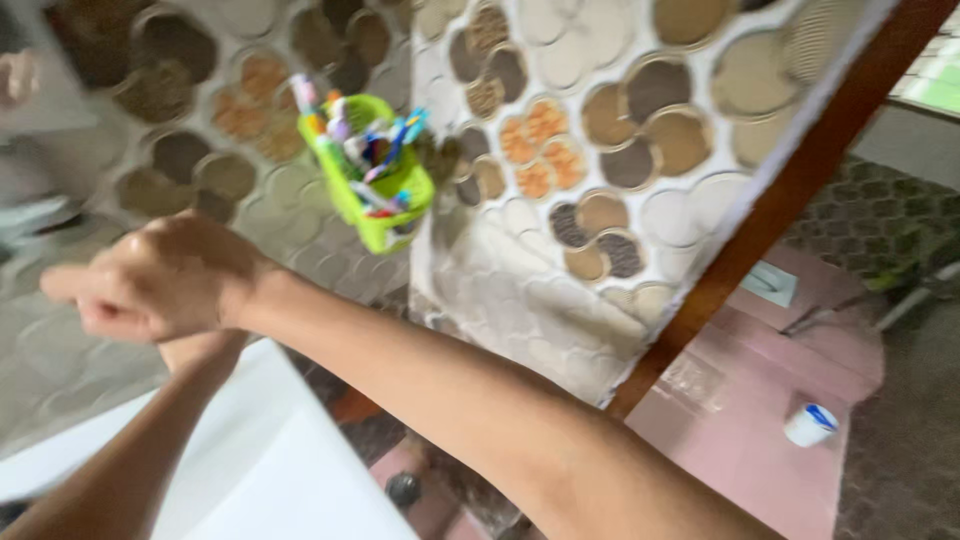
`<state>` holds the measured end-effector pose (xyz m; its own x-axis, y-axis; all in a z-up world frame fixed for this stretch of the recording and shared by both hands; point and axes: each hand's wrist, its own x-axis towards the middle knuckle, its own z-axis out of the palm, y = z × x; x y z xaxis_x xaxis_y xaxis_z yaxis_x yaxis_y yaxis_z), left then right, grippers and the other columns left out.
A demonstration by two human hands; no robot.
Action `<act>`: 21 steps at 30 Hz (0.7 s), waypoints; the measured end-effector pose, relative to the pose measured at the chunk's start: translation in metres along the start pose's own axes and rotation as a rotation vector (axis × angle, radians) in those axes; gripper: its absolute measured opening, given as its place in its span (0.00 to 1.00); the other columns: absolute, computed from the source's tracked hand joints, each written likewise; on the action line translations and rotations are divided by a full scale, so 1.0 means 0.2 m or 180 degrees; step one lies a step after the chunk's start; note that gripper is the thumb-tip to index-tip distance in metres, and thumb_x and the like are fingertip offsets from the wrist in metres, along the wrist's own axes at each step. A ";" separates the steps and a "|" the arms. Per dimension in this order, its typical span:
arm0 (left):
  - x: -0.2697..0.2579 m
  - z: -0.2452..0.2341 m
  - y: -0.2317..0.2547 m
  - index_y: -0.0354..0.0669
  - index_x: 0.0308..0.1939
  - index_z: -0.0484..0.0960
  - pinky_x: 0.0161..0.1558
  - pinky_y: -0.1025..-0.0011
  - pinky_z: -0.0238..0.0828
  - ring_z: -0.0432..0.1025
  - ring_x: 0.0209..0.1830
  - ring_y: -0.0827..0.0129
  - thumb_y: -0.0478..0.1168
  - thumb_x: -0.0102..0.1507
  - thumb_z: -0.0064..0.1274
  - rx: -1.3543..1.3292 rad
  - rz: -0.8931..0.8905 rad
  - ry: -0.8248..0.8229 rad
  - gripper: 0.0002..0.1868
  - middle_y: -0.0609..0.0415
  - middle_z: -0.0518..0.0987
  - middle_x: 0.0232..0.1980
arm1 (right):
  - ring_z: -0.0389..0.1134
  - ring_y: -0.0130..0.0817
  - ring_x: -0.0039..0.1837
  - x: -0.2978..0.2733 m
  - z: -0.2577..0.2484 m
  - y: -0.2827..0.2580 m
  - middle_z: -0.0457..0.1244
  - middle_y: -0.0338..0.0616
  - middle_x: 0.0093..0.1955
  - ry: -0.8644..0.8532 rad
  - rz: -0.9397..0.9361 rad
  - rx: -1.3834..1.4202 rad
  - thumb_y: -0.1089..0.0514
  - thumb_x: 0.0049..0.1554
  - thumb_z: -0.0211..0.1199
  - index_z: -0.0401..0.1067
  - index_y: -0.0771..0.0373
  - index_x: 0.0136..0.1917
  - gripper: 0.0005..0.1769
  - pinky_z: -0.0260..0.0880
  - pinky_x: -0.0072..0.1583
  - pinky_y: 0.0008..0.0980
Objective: The person cleans a bathroom sink and a soap wrapper using a cloth and water, then places cleaning items into a container.
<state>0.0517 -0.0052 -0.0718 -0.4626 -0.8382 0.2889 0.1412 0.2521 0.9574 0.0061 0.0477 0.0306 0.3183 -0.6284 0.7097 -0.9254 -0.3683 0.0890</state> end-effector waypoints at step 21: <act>-0.32 -2.06 -0.58 0.37 0.60 0.73 0.47 0.61 0.76 0.77 0.44 0.58 0.32 0.67 0.33 -0.0986 -0.2157 0.0639 0.19 0.44 0.79 0.48 | 0.67 0.52 0.61 0.36 1.68 -1.22 0.65 0.51 0.54 -0.0513 0.2725 0.0485 0.59 0.51 0.63 0.71 0.50 0.55 0.17 0.69 0.57 0.49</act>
<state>0.4245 -0.1806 -0.2021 -0.3719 -0.8402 -0.3946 0.1359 -0.4698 0.8723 0.3248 -0.1381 -0.1746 -0.4356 -0.8151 0.3819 -0.8257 0.1929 -0.5301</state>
